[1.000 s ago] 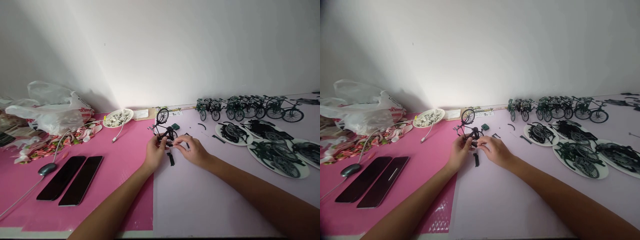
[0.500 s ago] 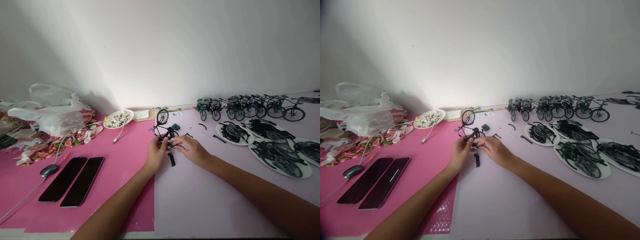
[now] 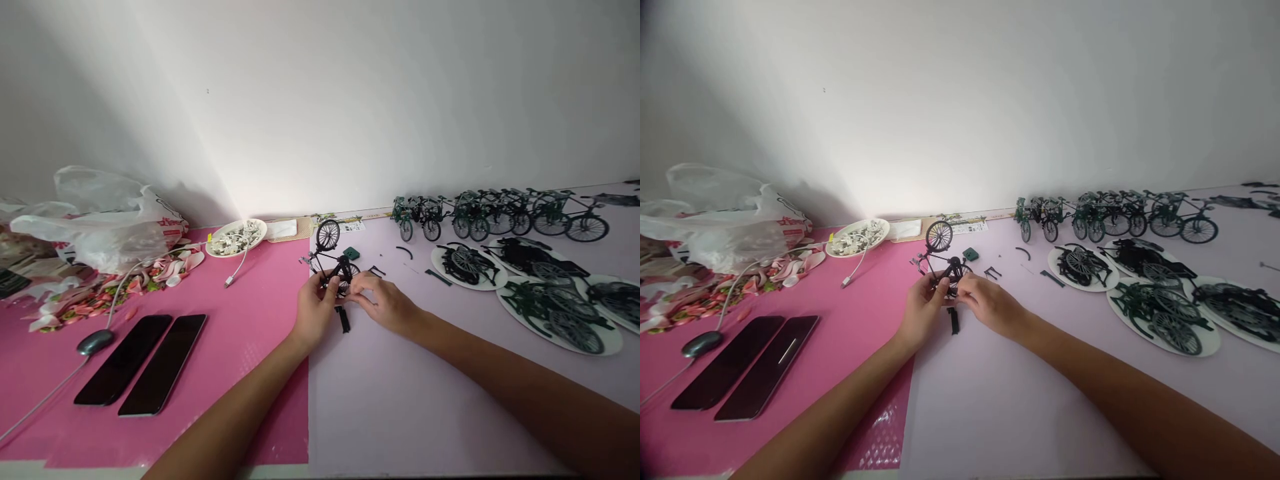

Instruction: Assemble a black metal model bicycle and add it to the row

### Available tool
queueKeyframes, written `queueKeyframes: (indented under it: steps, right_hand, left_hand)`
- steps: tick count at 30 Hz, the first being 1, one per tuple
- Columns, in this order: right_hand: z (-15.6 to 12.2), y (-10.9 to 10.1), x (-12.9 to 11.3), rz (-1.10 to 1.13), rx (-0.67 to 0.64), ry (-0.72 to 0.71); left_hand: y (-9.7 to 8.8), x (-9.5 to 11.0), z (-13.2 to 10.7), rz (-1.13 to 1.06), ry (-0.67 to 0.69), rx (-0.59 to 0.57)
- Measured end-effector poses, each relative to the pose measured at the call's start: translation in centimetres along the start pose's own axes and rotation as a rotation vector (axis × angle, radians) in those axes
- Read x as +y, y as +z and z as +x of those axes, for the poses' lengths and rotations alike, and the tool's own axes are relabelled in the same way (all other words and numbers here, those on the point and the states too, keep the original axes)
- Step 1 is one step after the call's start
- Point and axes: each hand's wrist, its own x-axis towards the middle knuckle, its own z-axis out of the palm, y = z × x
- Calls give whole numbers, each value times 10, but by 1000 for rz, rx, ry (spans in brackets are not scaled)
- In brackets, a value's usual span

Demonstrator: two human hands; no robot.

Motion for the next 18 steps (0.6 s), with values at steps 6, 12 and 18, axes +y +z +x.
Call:
queueKeyframes:
  steps: [6,12,18]
  right_hand:
    - [3,-2,-4,-53,-92,-67]
    - [2,-1,-3,-94,10,-45]
    - [3,-1,-2,-151,14,-37]
  left_hand:
    - [0,-1,-2,37,43,-23]
    - [-1,-1,-1,28,40,-13]
    - [0,0,0,-11,3,-7]
